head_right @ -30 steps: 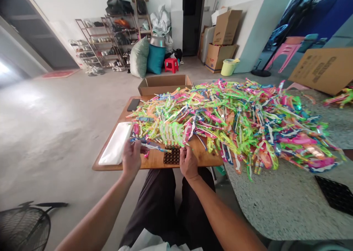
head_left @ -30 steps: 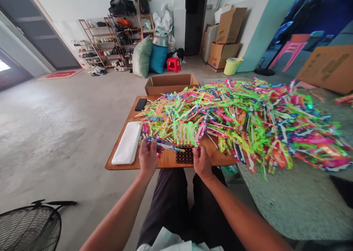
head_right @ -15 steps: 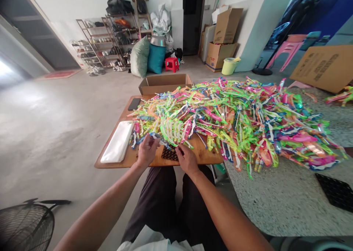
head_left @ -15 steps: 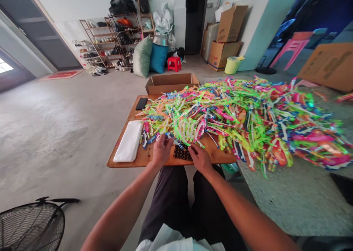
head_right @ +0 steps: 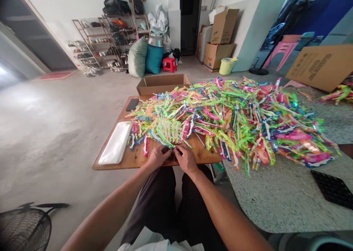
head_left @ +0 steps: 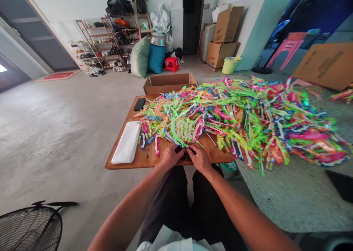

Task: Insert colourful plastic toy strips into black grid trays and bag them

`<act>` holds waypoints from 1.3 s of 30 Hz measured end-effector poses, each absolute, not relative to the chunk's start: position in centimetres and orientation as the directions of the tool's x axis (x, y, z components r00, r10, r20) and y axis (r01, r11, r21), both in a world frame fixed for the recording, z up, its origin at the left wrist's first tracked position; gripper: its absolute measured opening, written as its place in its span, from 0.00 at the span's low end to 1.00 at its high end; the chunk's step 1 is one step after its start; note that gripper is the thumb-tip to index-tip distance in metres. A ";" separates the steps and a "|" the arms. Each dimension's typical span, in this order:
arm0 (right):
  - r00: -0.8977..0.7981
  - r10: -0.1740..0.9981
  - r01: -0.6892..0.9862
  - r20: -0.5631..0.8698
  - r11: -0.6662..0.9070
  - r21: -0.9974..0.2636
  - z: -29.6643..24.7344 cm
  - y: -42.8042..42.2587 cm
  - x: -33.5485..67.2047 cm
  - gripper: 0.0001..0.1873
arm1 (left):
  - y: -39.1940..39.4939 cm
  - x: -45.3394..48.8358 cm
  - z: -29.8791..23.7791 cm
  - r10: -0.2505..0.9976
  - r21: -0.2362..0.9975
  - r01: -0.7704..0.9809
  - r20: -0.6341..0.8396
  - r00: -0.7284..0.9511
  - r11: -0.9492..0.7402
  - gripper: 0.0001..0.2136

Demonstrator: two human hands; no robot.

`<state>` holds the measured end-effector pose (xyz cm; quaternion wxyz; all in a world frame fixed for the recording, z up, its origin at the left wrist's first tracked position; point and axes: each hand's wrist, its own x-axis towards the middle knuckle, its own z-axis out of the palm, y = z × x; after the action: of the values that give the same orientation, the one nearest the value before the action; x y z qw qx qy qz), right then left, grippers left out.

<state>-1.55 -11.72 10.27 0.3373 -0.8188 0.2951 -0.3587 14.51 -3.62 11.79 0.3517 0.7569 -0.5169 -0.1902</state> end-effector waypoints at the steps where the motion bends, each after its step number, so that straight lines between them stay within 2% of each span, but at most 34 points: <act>1: 0.573 -0.725 -0.240 0.382 -0.595 -0.767 10.3 -11.7 -1.6 0.16 | -3.6 14.6 11.9 -0.921 0.708 -0.672 0.079 0.383 -0.219 0.10; 5: 0.575 -0.731 -0.217 0.367 -0.569 -0.793 9.9 -11.8 -1.5 0.15 | -3.4 14.6 11.9 -0.941 0.683 -0.704 0.072 0.329 -0.194 0.12; 10: 0.536 -0.773 -0.180 0.340 -0.498 -0.848 9.6 -11.8 -1.3 0.13 | -3.1 15.1 11.9 -0.938 0.840 -0.517 0.026 0.345 -0.166 0.16; 13: 0.503 -0.811 -0.159 0.298 -0.426 -0.891 10.0 -11.9 -1.6 0.14 | -3.3 16.0 12.3 -0.933 0.873 -0.452 -0.008 0.360 -0.182 0.16; 18: 0.472 -0.867 -0.153 0.163 -0.263 -0.953 10.4 -11.8 -2.2 0.18 | -3.4 17.0 12.5 -0.935 0.845 -0.506 0.022 0.354 -0.172 0.15; 25: 0.451 -0.878 -0.112 0.160 -0.233 -0.966 10.0 -12.3 -2.1 0.20 | -3.1 16.7 11.4 -0.941 0.828 -0.548 0.083 0.329 -0.118 0.13; 31: 0.423 -0.896 -0.220 0.137 -0.248 -0.943 10.6 -12.9 -2.2 0.16 | -3.1 16.6 11.1 -0.925 0.816 -0.563 0.103 0.365 -0.131 0.10; 39: 0.456 -0.867 -0.480 0.199 -0.428 -0.766 10.8 -12.1 -1.0 0.12 | -2.9 16.1 10.7 -0.891 0.885 -0.453 0.117 0.439 -0.107 0.09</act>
<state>-1.03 -12.15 10.77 0.3229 -0.7898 0.4265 -0.3001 16.12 -2.94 10.68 0.4693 0.7068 -0.4754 -0.2329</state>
